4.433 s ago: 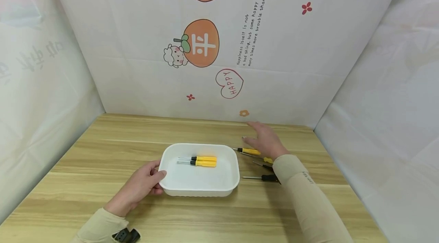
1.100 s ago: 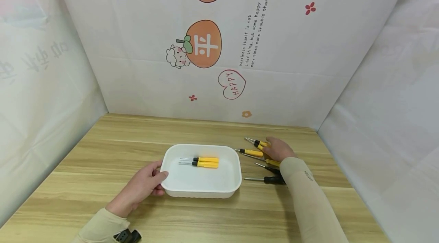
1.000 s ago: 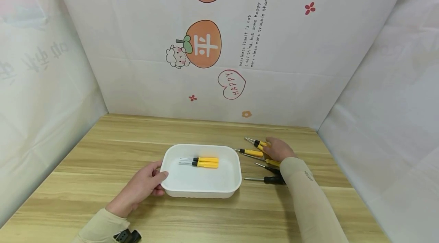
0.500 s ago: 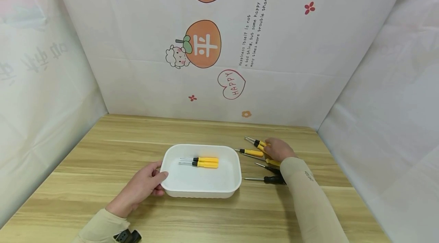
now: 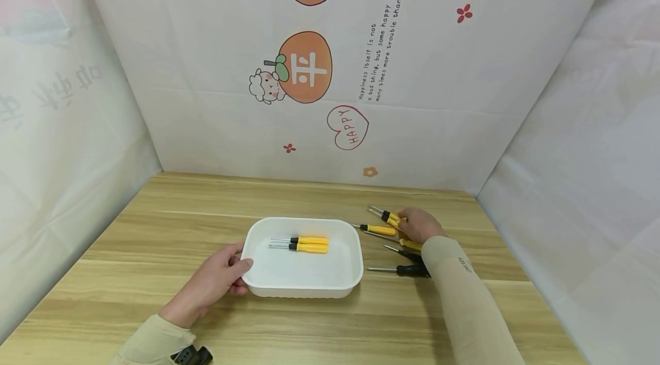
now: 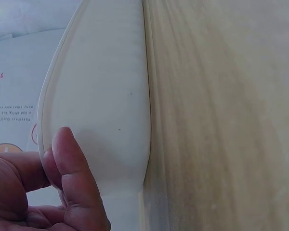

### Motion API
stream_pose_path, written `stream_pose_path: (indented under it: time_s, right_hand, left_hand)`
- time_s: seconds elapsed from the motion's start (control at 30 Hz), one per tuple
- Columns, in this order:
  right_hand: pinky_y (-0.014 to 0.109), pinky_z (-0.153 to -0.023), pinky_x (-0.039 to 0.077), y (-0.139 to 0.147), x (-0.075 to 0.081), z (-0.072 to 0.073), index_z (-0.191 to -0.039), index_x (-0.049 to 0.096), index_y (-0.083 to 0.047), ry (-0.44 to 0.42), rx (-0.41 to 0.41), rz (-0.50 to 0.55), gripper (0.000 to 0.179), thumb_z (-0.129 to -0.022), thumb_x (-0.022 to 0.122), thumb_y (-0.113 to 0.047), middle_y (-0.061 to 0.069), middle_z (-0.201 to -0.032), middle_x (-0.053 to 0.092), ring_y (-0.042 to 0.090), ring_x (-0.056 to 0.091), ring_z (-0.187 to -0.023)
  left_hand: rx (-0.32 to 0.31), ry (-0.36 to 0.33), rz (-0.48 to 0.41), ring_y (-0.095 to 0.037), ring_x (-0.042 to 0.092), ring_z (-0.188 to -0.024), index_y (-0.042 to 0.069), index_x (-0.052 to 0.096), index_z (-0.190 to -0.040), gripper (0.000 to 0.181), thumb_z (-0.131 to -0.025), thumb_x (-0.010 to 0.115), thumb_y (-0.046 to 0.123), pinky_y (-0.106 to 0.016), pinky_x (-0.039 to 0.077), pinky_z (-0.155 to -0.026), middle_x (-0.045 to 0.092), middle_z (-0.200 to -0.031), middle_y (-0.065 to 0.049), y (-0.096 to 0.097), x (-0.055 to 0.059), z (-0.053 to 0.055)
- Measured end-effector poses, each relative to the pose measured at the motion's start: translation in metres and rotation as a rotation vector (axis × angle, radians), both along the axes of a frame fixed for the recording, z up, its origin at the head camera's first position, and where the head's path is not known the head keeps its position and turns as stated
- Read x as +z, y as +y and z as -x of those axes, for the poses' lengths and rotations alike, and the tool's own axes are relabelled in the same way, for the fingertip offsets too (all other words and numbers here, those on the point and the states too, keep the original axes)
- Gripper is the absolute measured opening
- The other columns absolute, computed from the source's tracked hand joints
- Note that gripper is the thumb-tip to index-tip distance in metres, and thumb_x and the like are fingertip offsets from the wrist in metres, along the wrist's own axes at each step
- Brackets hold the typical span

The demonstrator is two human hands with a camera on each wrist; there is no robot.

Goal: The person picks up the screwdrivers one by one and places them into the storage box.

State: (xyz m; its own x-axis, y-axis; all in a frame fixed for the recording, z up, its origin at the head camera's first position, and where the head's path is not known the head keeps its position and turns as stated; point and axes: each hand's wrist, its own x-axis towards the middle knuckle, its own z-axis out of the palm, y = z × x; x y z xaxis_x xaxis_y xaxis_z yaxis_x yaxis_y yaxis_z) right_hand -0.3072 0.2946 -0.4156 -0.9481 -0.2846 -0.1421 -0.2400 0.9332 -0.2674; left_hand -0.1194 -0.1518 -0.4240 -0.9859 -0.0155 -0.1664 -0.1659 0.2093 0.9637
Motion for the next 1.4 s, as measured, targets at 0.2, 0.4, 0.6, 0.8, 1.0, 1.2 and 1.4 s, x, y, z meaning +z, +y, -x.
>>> stream_pose_path:
  time_s: [0.2,0.4,0.6,0.8,1.0,1.2,1.4]
  right_hand:
    - [0.062,-0.1,0.052,-0.0007,-0.0011,0.001,-0.14,0.06,0.006,-0.002,-0.002,-0.001,0.043,-0.104,0.056,-0.017,0.03,-0.133,0.063,0.041,0.064,-0.113]
    - [0.061,-0.099,0.053,-0.0008,0.0005,0.0008,-0.139,0.06,0.006,-0.01,-0.01,0.013,0.042,-0.104,0.058,-0.017,0.03,-0.132,0.064,0.043,0.064,-0.115]
    - [0.06,-0.1,0.054,-0.0016,0.0008,-0.0001,-0.138,0.061,0.006,-0.013,-0.017,0.022,0.042,-0.103,0.058,-0.016,0.03,-0.131,0.065,0.044,0.064,-0.116]
    - [0.06,-0.101,0.053,-0.0034,0.0028,-0.0011,-0.139,0.059,0.007,-0.02,-0.016,0.012,0.043,-0.103,0.058,-0.016,0.03,-0.133,0.064,0.045,0.063,-0.118]
    - [0.06,-0.1,0.054,-0.0036,0.0046,-0.0022,-0.141,0.058,0.008,-0.027,-0.013,0.017,0.044,-0.103,0.059,-0.015,0.03,-0.134,0.064,0.045,0.064,-0.118]
    - [0.061,-0.1,0.054,-0.0014,0.0038,-0.0026,-0.14,0.059,0.007,-0.012,-0.004,0.021,0.045,-0.102,0.061,-0.016,0.031,-0.134,0.063,0.045,0.064,-0.118]
    - [0.061,-0.1,0.054,-0.0007,0.0039,-0.0028,-0.14,0.06,0.007,-0.01,-0.007,0.025,0.047,-0.099,0.061,-0.016,0.031,-0.134,0.064,0.045,0.064,-0.117]
  left_hand:
    - [0.005,0.005,-0.004,-0.02,0.062,-0.072,-0.005,0.047,-0.151,0.052,-0.103,0.06,0.011,-0.029,0.061,-0.06,0.06,-0.095,-0.016,0.0011,-0.0011,0.0005]
    - [-0.002,0.017,-0.006,-0.02,0.061,-0.071,-0.006,0.046,-0.15,0.052,-0.103,0.06,0.012,-0.029,0.061,-0.059,0.06,-0.095,-0.016,0.0003,-0.0002,-0.0004]
    - [0.002,0.005,-0.01,-0.02,0.061,-0.072,-0.004,0.047,-0.151,0.052,-0.103,0.061,0.012,-0.028,0.061,-0.06,0.06,-0.096,-0.016,0.0001,-0.0002,-0.0002]
    - [0.002,0.0,-0.009,-0.02,0.062,-0.073,-0.005,0.047,-0.151,0.052,-0.103,0.06,0.011,-0.028,0.061,-0.06,0.06,-0.097,-0.017,0.0006,-0.0005,0.0004]
    - [0.003,0.003,-0.01,-0.02,0.061,-0.072,-0.005,0.047,-0.15,0.052,-0.103,0.06,0.011,-0.028,0.061,-0.06,0.06,-0.097,-0.016,0.0007,0.0001,0.0002]
    - [0.004,0.0,-0.012,-0.02,0.061,-0.073,-0.004,0.048,-0.15,0.051,-0.103,0.061,0.011,-0.029,0.061,-0.061,0.059,-0.096,-0.015,0.0004,0.0008,-0.0009]
    - [0.003,-0.003,-0.007,-0.021,0.062,-0.074,-0.003,0.049,-0.149,0.05,-0.103,0.061,0.012,-0.03,0.061,-0.06,0.058,-0.095,-0.014,0.0002,0.0005,-0.0012]
